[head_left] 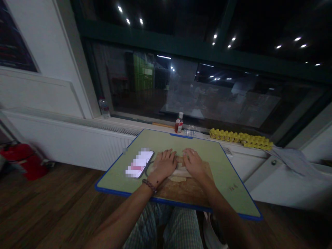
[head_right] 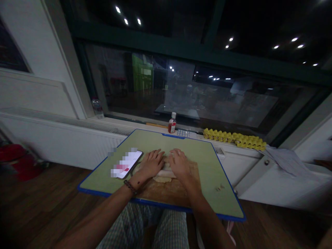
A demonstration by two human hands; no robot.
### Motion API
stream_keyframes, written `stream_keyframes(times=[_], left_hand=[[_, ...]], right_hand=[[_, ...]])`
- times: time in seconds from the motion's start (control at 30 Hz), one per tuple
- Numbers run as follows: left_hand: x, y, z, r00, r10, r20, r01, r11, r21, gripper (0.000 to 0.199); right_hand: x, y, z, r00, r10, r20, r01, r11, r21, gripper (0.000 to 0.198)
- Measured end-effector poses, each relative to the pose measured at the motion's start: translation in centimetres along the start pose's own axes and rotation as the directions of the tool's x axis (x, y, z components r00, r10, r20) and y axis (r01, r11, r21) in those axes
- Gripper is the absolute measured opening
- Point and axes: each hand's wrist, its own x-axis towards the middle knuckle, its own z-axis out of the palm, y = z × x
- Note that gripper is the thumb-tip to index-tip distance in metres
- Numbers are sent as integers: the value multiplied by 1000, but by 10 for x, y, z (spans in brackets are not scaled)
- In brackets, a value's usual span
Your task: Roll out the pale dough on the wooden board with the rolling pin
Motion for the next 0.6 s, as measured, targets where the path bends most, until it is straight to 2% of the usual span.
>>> stream_keyframes(times=[0.1,0.2,0.5,0.6], left_hand=[[-1,-2,4,1000,-7,13,7,1000,-10,48],[0,-4,7,999,-32,13,32,999,-23,49],[-14,2,-3,998,-29,48,30,999,-16,53],[-26,4,-6,1000,-10,-24,10,1000,6,52]], right_hand=[[13,0,18,984,155,84,-142,979,-147,39],[11,-1,24,971,222,86,-198,954,-227,44],[-18,-20,1,981,193,1,-182,927,-329,43],[-36,-22,-1,991,136,15,-122,927,-356,42]])
